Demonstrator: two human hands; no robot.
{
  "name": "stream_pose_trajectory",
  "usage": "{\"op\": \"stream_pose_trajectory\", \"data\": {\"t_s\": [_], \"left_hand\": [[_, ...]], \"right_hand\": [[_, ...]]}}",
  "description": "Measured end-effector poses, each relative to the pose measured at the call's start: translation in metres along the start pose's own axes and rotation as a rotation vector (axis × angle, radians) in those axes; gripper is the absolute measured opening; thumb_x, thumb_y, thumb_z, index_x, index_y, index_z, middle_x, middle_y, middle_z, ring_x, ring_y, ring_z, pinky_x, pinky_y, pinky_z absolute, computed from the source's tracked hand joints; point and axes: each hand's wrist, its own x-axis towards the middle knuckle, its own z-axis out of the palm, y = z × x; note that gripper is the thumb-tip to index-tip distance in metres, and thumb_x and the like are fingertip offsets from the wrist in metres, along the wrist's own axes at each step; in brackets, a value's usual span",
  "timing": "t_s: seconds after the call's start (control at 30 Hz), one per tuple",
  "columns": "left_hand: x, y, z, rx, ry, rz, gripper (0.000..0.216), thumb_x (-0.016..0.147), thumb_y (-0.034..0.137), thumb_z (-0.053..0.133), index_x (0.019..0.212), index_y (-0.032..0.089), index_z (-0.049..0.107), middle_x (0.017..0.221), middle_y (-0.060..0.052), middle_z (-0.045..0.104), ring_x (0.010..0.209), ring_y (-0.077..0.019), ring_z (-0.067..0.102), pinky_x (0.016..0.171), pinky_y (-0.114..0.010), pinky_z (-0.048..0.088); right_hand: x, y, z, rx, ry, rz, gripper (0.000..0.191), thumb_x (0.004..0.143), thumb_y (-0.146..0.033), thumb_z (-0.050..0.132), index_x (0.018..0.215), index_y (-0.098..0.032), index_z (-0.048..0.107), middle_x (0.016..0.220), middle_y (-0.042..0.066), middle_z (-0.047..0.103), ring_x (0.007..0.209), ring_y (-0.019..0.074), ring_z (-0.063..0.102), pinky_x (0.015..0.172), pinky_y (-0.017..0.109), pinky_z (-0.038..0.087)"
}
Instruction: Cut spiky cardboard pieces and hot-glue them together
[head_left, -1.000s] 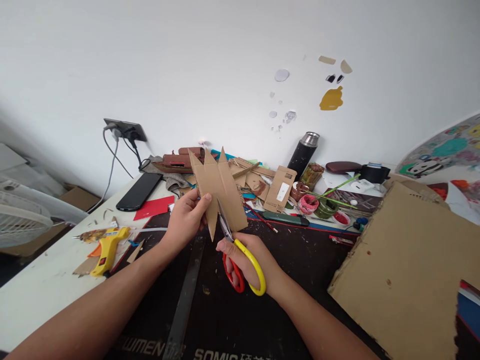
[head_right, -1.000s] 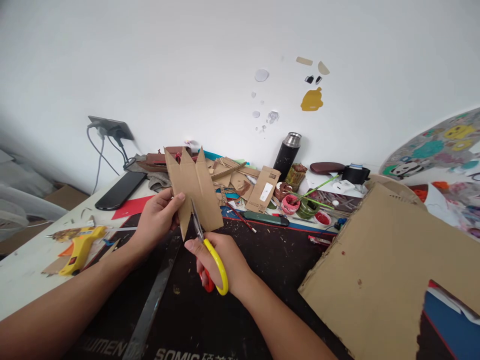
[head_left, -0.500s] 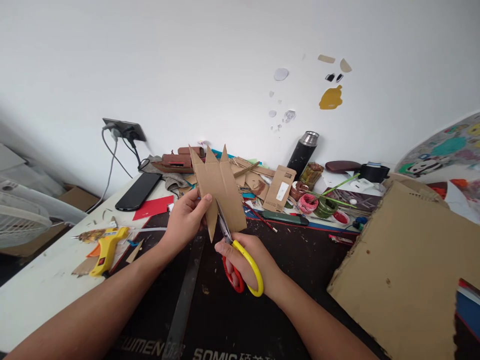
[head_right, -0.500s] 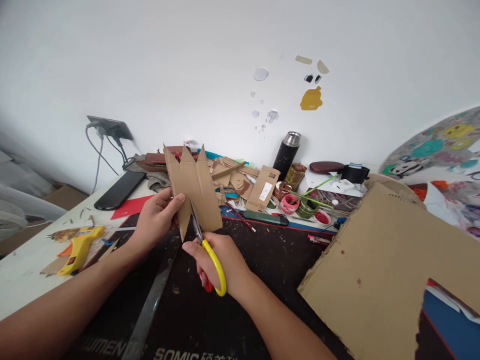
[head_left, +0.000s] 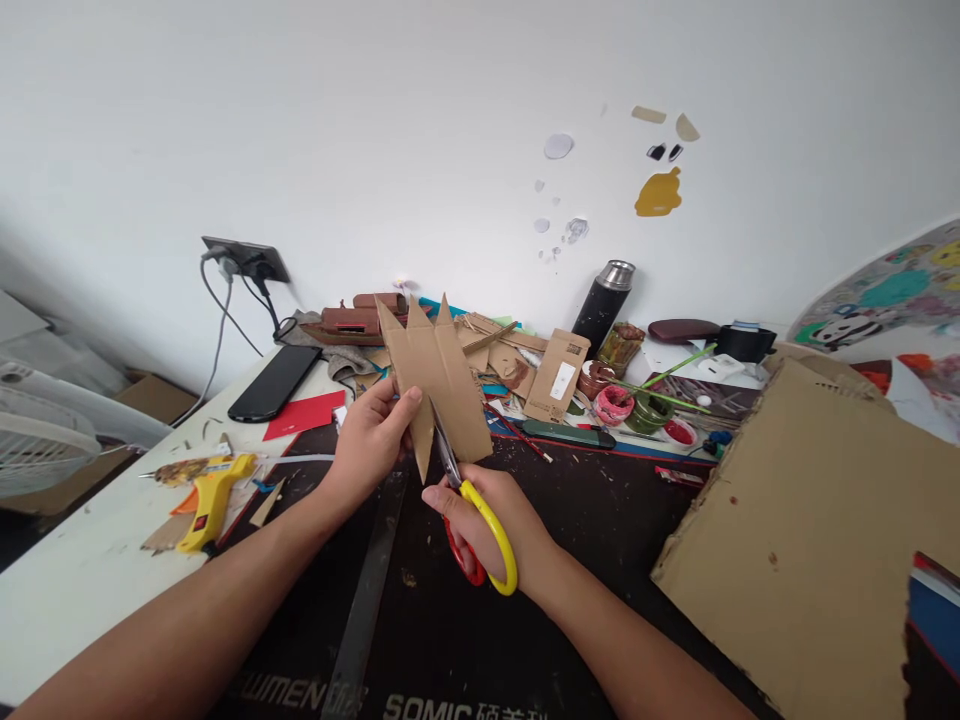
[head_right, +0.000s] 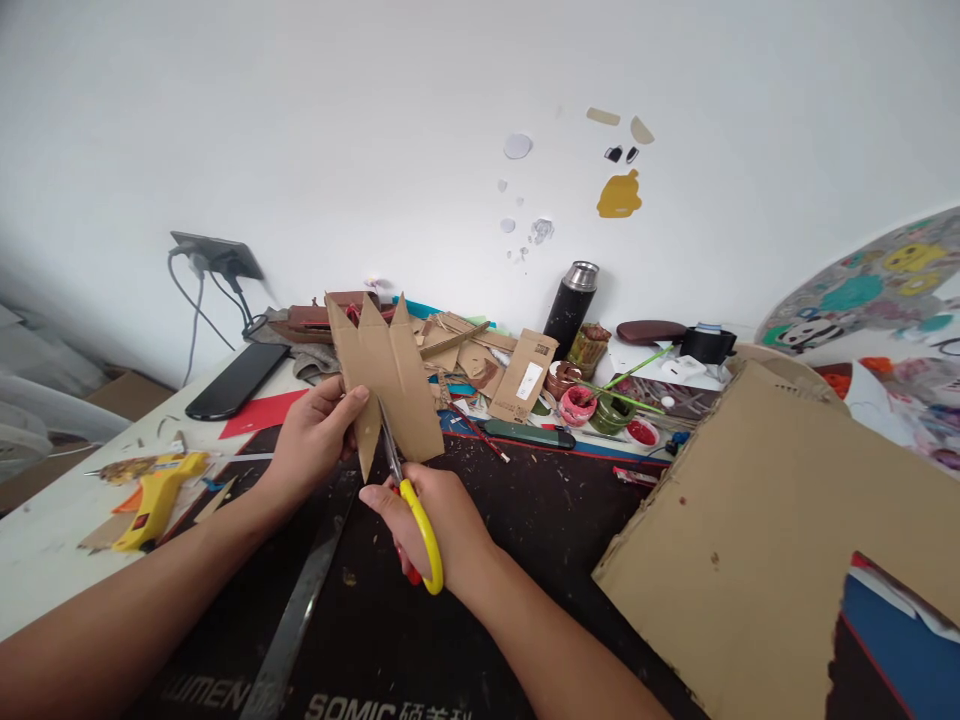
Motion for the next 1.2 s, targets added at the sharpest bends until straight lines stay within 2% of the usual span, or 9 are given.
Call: {"op": "stream_pose_trajectory", "data": {"t_s": [0.3,0.57,0.83,1.03,1.2], "left_hand": [[-0.001,-0.001,0.002,-0.015,0.021,-0.006,0.036,0.088,0.056,0.073,0.083,0.022,0.061,0.046,0.009,0.049,0.032,-0.0107,0.042,0.032,-0.021,0.031],[-0.004,-0.007,0.006,-0.083,0.085,-0.039,0.034,0.092,0.051,0.07,0.08,0.023,0.058,0.048,0.009,0.048,0.034,-0.0095,0.04,0.033,-0.02,0.029],[-0.002,-0.01,0.012,-0.205,0.131,-0.131,0.032,0.088,0.047,0.073,0.077,0.023,0.056,0.049,0.009,0.044,0.035,-0.0083,0.035,0.031,-0.019,0.025],[-0.001,-0.008,0.014,-0.242,0.148,-0.171,0.031,0.086,0.044,0.073,0.074,0.023,0.054,0.046,0.01,0.04,0.034,-0.008,0.031,0.031,-0.019,0.023],[-0.002,-0.011,0.013,-0.158,0.155,-0.081,0.03,0.09,0.048,0.073,0.086,0.021,0.062,0.058,0.006,0.054,0.041,-0.0096,0.044,0.036,-0.019,0.034]], "right_hand": [[0.002,0.003,0.001,-0.08,0.024,-0.006,0.033,0.103,-0.051,0.067,0.087,-0.024,0.059,0.047,-0.007,0.055,0.037,0.013,0.054,0.044,0.022,0.04],[0.002,-0.001,0.003,-0.178,0.097,-0.008,0.033,0.102,-0.048,0.07,0.081,-0.024,0.06,0.047,-0.006,0.056,0.038,0.0146,0.056,0.048,0.025,0.041],[0.002,-0.001,0.003,-0.194,0.114,-0.042,0.034,0.101,-0.049,0.07,0.08,-0.025,0.058,0.047,-0.005,0.053,0.041,0.016,0.055,0.051,0.027,0.037],[0.005,0.002,0.003,-0.137,0.094,-0.033,0.04,0.1,-0.058,0.068,0.08,-0.025,0.057,0.046,-0.005,0.052,0.037,0.015,0.051,0.048,0.027,0.035],[0.006,0.002,0.003,-0.184,0.115,-0.028,0.032,0.099,-0.051,0.072,0.083,-0.025,0.06,0.048,-0.005,0.055,0.04,0.0158,0.055,0.048,0.026,0.037]]}}
